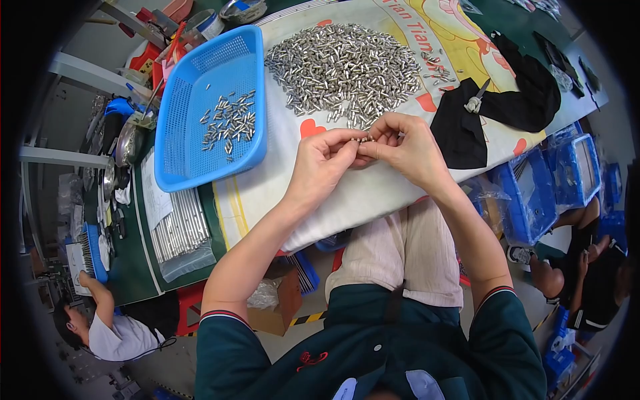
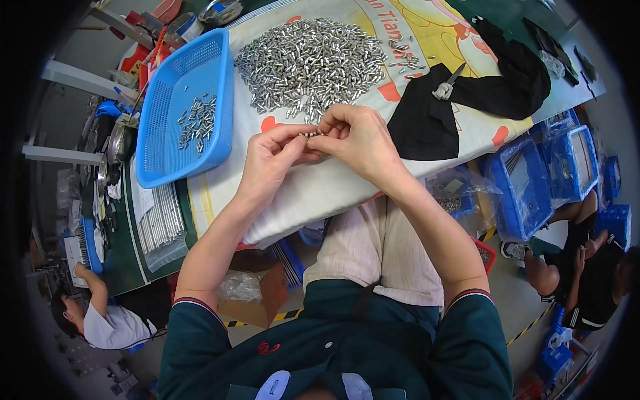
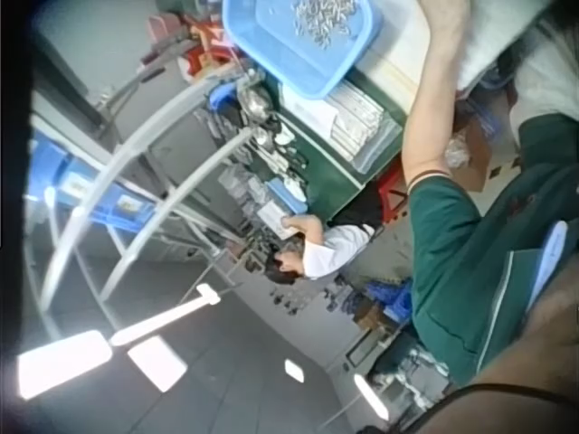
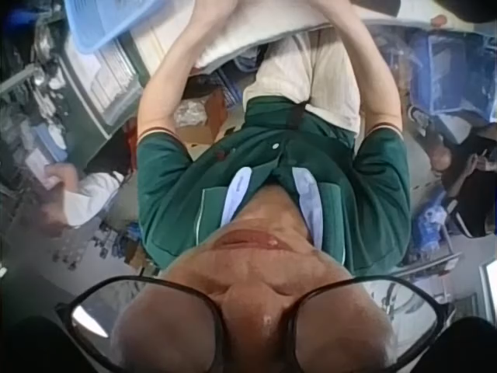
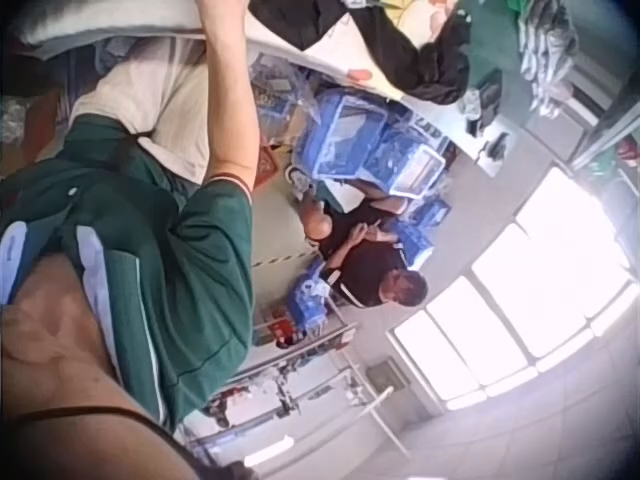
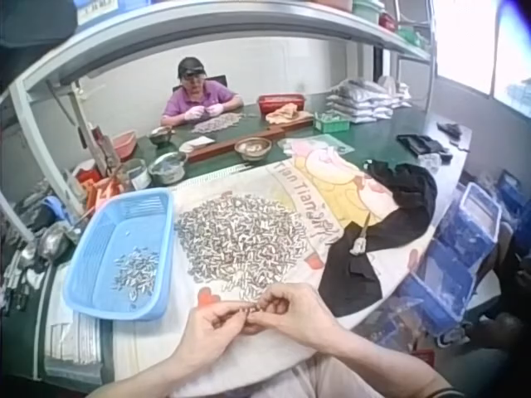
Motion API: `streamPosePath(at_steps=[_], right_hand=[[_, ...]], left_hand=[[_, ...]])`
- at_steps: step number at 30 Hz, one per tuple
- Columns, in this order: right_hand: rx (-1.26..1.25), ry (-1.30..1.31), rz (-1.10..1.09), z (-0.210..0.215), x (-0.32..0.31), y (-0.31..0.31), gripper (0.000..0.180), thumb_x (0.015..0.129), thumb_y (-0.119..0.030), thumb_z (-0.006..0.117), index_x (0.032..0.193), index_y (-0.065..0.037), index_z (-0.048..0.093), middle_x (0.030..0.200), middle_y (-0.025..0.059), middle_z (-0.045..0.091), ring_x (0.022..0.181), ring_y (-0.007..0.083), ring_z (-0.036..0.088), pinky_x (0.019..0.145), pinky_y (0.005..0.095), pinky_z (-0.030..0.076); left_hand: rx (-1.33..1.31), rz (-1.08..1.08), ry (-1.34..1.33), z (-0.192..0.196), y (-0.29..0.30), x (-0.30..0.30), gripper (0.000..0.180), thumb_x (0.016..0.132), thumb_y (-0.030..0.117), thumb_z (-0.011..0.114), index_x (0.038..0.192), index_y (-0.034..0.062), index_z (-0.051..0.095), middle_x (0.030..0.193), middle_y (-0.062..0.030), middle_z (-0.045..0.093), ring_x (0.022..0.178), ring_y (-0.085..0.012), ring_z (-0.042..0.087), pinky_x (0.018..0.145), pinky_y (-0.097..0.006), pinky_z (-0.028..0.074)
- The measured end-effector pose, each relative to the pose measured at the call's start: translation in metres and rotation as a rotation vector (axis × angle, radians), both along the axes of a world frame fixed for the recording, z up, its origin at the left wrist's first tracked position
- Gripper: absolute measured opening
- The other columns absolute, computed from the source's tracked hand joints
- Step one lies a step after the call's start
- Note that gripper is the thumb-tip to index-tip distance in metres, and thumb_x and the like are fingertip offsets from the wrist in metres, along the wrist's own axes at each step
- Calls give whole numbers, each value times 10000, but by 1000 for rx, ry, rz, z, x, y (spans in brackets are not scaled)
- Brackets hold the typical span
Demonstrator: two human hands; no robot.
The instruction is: Sorting and counting small silver metal components on a workbench.
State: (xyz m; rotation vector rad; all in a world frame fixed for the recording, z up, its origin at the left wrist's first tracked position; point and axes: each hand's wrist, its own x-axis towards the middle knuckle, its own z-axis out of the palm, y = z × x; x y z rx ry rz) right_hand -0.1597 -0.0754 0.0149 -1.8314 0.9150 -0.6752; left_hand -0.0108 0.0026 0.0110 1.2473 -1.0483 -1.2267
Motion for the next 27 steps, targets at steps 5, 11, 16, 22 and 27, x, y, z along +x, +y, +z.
streamPosePath(at_steps=[5, 11, 16, 22, 27], right_hand=[[3, -37, 0, -3, 0, 0, 184, 669, -129, 723, 737, 3, 615, 595, 15, 566, 551, 58, 494, 521, 222, 425], [48, -36, 2, -2, -1, 0, 193, 675, -136, 734, 719, 12, 617, 603, 19, 585, 553, 51, 508, 520, 217, 431], [62, 16, 19, -3, -1, -2, 225, 668, -168, 748, 704, 13, 620, 595, 36, 591, 550, 70, 535, 528, 230, 445], [82, 57, 34, -1, 0, -4, 236, 664, -182, 749, 674, 11, 613, 564, 35, 574, 531, 75, 526, 513, 233, 432], [109, 52, 44, 1, 0, -5, 238, 664, -182, 747, 674, 15, 614, 563, 34, 572, 528, 71, 519, 505, 233, 424]], left_hand=[[-39, 22, 9, -1, 0, -1, 209, 888, 21, 471, 1037, -69, 588, 906, -132, 641, 799, -158, 636, 744, -258, 535], [47, -7, 80, 4, 0, 0, 220, 900, 44, 467, 1056, -63, 580, 919, -137, 641, 790, -165, 643, 740, -259, 539], [125, -30, 190, 2, -1, 3, 230, 908, 81, 469, 1060, -55, 574, 924, -138, 642, 782, -171, 648, 736, -268, 544], [196, -28, 233, 2, -2, 4, 234, 912, 94, 464, 1059, -58, 565, 919, -139, 641, 792, -178, 652, 736, -268, 549], [201, -31, 223, 2, -2, 5, 237, 917, 99, 460, 1061, -58, 563, 925, -139, 639, 796, -178, 652, 735, -266, 548]])
